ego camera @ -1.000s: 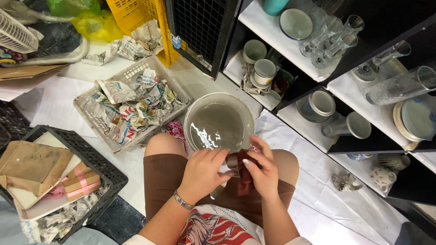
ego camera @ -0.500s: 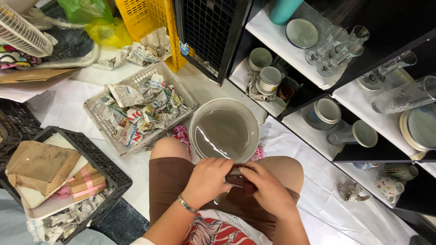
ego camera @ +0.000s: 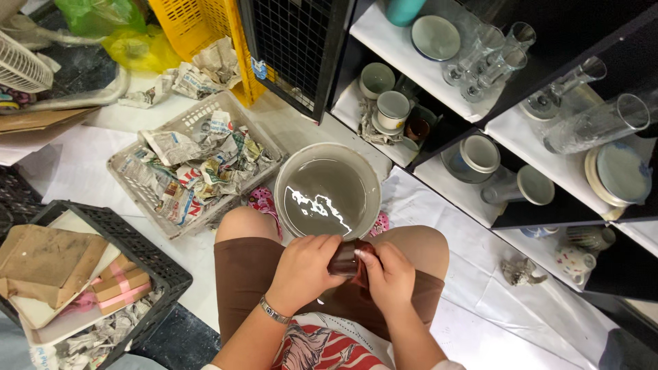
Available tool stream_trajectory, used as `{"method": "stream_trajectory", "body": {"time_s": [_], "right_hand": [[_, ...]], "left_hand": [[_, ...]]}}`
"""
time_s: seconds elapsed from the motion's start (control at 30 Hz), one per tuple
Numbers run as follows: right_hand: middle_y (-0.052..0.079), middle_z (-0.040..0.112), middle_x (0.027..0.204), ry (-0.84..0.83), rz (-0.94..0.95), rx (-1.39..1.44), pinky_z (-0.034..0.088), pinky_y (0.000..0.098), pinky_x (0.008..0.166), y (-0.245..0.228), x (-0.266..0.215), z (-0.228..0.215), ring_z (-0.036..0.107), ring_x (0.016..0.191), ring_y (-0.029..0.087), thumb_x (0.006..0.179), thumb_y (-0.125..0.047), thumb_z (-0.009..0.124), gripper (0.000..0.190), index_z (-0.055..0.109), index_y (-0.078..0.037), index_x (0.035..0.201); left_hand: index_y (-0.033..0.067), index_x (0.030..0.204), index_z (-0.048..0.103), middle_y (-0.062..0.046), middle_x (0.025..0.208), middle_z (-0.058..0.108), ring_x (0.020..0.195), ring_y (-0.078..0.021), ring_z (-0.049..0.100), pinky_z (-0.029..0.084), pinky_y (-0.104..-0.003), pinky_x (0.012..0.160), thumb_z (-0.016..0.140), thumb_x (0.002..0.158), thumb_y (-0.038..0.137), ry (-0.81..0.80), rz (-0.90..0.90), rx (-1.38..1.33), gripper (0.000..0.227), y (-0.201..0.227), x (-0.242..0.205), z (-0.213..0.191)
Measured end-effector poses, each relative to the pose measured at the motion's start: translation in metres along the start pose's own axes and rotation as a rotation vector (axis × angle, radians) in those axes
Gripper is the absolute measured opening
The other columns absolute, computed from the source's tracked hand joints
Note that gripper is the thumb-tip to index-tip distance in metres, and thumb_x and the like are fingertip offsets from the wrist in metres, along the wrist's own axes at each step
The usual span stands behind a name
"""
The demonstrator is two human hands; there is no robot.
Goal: The person washes and dries glassware using a cloth. They dip each glass into a bucket of water, wipe it with a brown cloth, and place it on a nearby shelf.
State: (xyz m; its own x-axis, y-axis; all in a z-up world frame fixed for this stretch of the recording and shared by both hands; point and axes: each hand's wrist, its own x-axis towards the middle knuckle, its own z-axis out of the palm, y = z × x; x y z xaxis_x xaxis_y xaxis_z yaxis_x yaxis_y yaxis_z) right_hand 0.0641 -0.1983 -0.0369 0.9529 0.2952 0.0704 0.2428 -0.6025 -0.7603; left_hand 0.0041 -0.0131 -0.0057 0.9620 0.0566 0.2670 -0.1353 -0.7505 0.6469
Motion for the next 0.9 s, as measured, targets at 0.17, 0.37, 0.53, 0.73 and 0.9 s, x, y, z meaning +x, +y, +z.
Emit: {"method": "stream_trajectory", "body": {"time_s": [0.17, 0.37, 0.53, 0.73, 0.9], "right_hand": [[0.016, 0.069, 0.108, 0.076, -0.325, 0.155, 0.055, 0.0365, 0.082, -0.016, 0.001, -0.008, 0.070, 0.093, 0.033, 0.092, -0.016, 0.068, 0.020, 0.070, 0.000, 0.104], [0.020, 0.069, 0.100, 0.000, -0.218, -0.091, 0.053, 0.0461, 0.075, -0.011, 0.005, -0.009, 0.067, 0.088, 0.040, 0.087, -0.025, 0.073, 0.040, 0.064, 0.003, 0.114], [0.017, 0.068, 0.077, -0.134, -0.071, -0.187, 0.052, 0.0466, 0.065, 0.008, 0.003, -0.002, 0.068, 0.072, 0.037, 0.103, -0.032, 0.057, 0.030, 0.070, -0.005, 0.099], [0.014, 0.063, 0.072, -0.232, 0.393, 0.422, 0.048, 0.0354, 0.057, 0.035, 0.012, 0.014, 0.059, 0.058, 0.019, 0.114, -0.036, 0.050, 0.047, 0.065, 0.002, 0.090], [0.017, 0.066, 0.085, -0.368, 0.772, 1.140, 0.046, 0.0329, 0.058, 0.045, 0.020, 0.023, 0.057, 0.062, 0.018, 0.112, -0.035, 0.050, 0.042, 0.064, 0.004, 0.105]], "left_hand": [[0.0040, 0.111, 0.067, -0.011, 0.097, 0.072, 0.086, -0.0315, 0.068, 0.052, -0.044, 0.076, 0.086, 0.061, 0.027, 0.040, -0.036, 0.029, 0.059, -0.001, 0.001, -0.002], [0.0043, 0.116, 0.065, -0.008, 0.098, 0.070, 0.087, -0.0288, 0.066, 0.051, -0.043, 0.077, 0.086, 0.065, 0.028, 0.100, 0.017, 0.090, 0.060, 0.001, -0.002, -0.006], [0.0027, 0.119, 0.064, -0.007, 0.104, 0.068, 0.090, -0.0259, 0.063, 0.048, -0.041, 0.079, 0.084, 0.061, 0.027, -0.028, 0.091, 0.209, 0.066, 0.005, 0.001, -0.009], [0.0058, 0.124, 0.065, -0.005, 0.110, 0.066, 0.095, -0.0247, 0.060, 0.049, -0.040, 0.087, 0.066, 0.085, 0.017, 0.060, 0.217, 0.457, 0.041, 0.006, 0.008, -0.006], [0.0085, 0.128, 0.065, -0.005, 0.119, 0.065, 0.109, -0.0255, 0.061, 0.050, -0.043, 0.102, 0.063, 0.092, 0.016, 0.195, 0.266, 0.474, 0.037, -0.002, 0.010, -0.004]]}}
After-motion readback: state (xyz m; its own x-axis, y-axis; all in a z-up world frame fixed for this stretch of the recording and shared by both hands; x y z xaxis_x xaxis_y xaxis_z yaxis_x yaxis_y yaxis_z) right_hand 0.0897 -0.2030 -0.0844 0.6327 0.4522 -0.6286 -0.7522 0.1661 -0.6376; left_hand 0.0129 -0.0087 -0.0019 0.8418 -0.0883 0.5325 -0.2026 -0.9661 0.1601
